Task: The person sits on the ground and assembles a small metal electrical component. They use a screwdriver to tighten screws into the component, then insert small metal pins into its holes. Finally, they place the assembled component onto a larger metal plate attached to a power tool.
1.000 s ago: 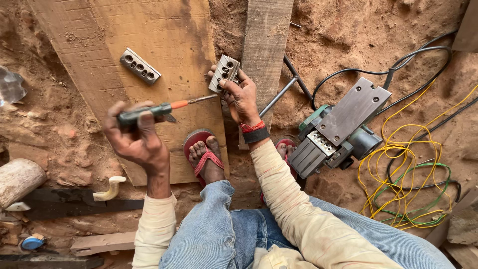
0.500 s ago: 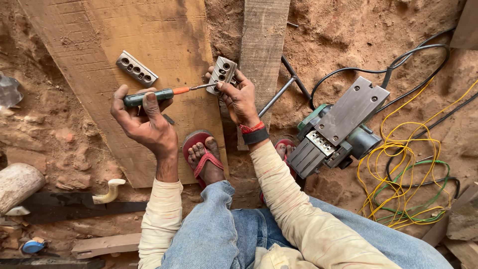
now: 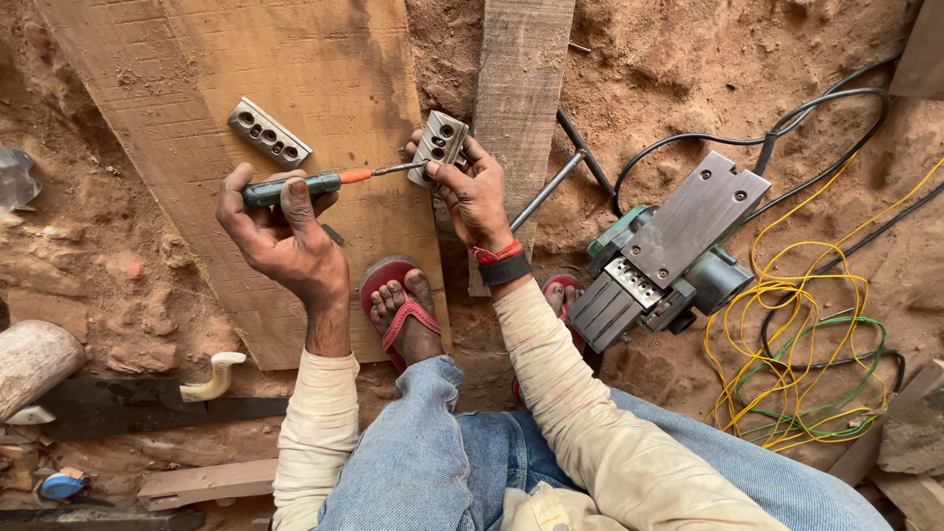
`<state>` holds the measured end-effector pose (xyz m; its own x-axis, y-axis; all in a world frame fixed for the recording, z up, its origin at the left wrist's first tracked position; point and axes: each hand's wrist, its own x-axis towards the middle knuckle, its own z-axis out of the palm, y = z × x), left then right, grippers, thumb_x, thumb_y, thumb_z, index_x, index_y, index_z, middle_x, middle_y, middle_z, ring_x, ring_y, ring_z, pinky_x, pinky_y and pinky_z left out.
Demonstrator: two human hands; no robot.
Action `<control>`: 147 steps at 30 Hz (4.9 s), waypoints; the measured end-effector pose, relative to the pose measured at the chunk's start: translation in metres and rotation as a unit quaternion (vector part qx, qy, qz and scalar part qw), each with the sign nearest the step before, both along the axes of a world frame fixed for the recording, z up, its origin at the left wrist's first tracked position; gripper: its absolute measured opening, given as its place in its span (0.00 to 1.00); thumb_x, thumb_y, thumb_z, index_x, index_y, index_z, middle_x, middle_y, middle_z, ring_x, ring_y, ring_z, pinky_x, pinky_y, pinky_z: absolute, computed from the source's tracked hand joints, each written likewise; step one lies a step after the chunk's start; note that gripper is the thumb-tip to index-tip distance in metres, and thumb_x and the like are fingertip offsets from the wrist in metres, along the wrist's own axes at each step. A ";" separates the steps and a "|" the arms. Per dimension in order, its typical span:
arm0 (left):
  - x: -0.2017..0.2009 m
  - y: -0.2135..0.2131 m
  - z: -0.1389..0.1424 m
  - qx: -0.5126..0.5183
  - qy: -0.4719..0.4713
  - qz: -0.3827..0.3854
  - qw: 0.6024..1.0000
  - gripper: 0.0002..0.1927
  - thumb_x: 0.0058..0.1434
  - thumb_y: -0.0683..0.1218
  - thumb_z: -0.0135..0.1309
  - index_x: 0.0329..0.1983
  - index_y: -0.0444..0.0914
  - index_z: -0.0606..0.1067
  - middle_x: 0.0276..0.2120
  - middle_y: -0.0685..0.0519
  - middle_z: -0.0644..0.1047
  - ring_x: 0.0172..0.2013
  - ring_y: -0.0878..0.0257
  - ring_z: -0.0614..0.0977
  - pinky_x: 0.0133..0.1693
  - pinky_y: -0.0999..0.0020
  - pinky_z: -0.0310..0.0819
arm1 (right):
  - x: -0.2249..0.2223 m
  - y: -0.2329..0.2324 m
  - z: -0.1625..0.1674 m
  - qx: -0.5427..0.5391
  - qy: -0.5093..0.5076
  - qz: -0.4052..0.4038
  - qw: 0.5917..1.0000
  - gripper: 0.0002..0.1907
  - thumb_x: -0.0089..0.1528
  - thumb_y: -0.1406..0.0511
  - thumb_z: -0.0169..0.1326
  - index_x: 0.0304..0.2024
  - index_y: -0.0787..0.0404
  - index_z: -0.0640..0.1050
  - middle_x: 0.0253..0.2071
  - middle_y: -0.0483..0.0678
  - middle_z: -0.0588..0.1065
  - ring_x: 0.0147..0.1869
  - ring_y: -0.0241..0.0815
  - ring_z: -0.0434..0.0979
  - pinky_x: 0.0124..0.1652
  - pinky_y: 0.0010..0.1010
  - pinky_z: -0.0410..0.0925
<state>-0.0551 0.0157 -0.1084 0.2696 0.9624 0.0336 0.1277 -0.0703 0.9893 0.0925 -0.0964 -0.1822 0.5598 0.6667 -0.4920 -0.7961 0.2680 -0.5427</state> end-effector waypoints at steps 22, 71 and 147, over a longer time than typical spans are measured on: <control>0.035 -0.010 0.060 0.242 0.087 -0.219 0.941 0.16 0.76 0.40 0.57 0.65 0.41 0.72 0.57 0.46 0.72 0.54 0.57 0.80 0.50 0.69 0.84 | 0.000 0.004 0.012 -0.035 -0.016 0.003 0.999 0.22 0.66 0.74 0.55 0.63 0.73 0.70 0.56 0.60 0.77 0.59 0.52 0.80 0.55 0.40 0.78; 0.058 -0.002 0.088 0.245 0.036 -0.215 0.945 0.15 0.60 0.48 0.69 0.48 0.40 0.82 0.46 0.47 0.74 0.50 0.55 0.76 0.53 0.60 0.76 | -0.002 0.004 -0.006 -0.028 -0.013 -0.014 0.999 0.20 0.65 0.74 0.55 0.60 0.71 0.71 0.53 0.60 0.78 0.54 0.48 0.83 0.52 0.38 0.80; 0.102 0.031 0.091 -0.002 0.420 -0.559 0.715 0.17 0.64 0.43 0.46 0.53 0.32 0.76 0.28 0.33 0.80 0.33 0.38 0.83 0.42 0.45 0.77 | 0.034 -0.029 -0.023 -0.037 -0.102 -0.071 0.992 0.21 0.71 0.62 0.52 0.63 0.68 0.71 0.55 0.59 0.79 0.57 0.48 0.82 0.53 0.38 0.78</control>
<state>0.0465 0.0469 -0.0172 0.7936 0.1286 -0.5947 0.5430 -0.5909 0.5967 0.1269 -0.1254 -0.2053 0.7379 0.5410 -0.4034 -0.6251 0.3226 -0.7108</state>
